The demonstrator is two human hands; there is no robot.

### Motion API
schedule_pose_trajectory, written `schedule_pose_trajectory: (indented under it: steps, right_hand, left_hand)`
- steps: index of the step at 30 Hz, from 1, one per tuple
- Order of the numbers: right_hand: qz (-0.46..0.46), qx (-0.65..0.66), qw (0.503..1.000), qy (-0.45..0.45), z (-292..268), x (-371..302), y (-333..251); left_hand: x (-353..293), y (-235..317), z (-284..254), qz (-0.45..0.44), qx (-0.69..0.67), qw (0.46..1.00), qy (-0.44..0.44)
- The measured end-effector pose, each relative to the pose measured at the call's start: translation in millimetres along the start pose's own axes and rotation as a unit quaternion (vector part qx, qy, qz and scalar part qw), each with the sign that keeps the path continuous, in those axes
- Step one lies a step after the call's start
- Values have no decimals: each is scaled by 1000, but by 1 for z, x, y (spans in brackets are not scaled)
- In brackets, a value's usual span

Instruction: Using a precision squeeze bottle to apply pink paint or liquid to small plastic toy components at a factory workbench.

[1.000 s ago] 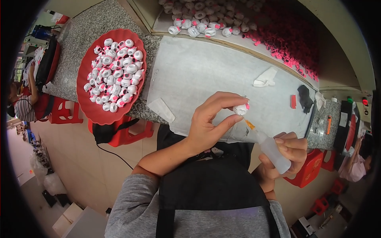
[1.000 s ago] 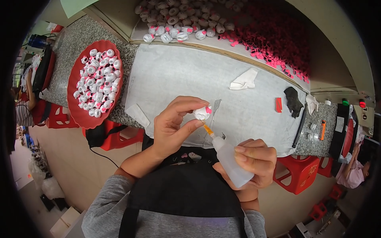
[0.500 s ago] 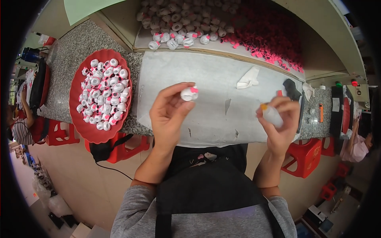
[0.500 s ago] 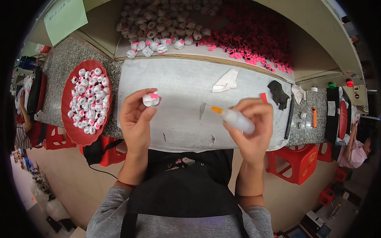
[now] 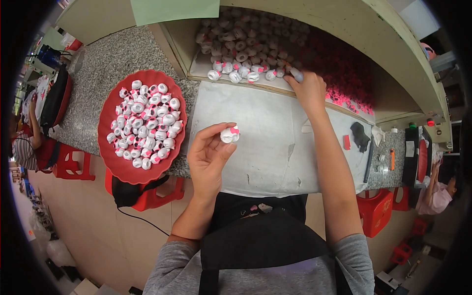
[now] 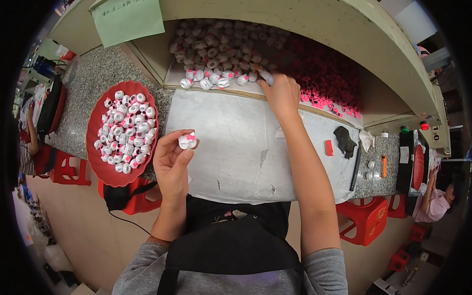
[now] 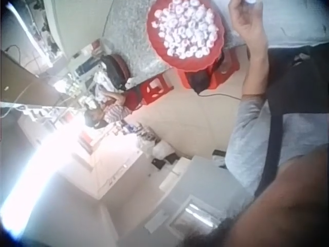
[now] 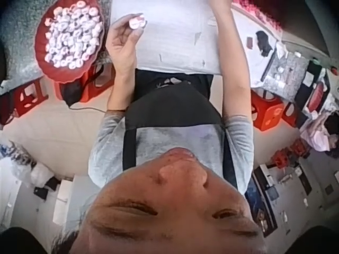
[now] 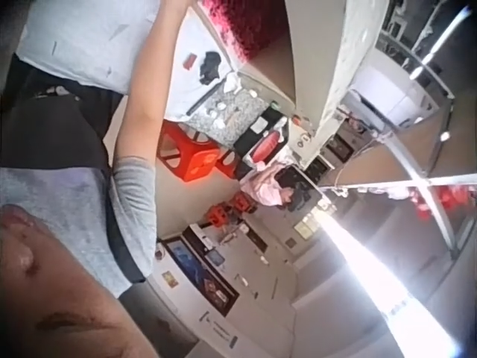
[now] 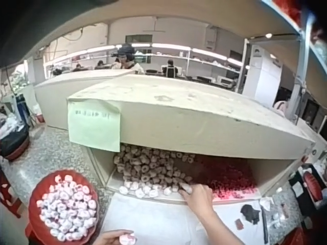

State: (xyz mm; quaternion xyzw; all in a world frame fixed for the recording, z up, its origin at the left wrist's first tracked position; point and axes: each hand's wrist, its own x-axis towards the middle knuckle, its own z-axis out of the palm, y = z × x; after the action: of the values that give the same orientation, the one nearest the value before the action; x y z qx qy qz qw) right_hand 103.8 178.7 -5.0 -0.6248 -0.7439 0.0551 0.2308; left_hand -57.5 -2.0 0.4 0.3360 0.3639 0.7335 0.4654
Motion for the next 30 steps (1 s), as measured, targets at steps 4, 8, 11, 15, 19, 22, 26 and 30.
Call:
schedule_pose_trajectory:
  steps: [4,8,11,15,19,22,26,30]
  right_hand:
    - [-10,14,1000,12,-1,0,1]
    - [0,145,989,17,-15,-11,11]
    - [16,211,977,4,-22,-19,11]
    - [-53,68,994,63,-16,-13,7]
    - [-5,-48,998,-36,-6,-2,7]
    - [-25,11,999,-42,-13,-4,12]
    - [-20,134,991,-19,-27,-17,14]
    - [109,504,846,-134,-61,-67,-5]
  left_hand:
    - [3,-1,-1,-7,-18,1000,-7]
    - [5,-6,4,-41,-29,998,-27]
    - [6,-15,10,-51,-9,998,-40]
    - [2,-17,18,-60,-5,997,-58]
    - [1,-17,19,-55,5,997,-45]
    - [1,-15,19,-63,-13,997,-42]
    - [1,-18,22,-74,-9,997,-37]
    - [0,-23,28,-98,-19,994,-50]
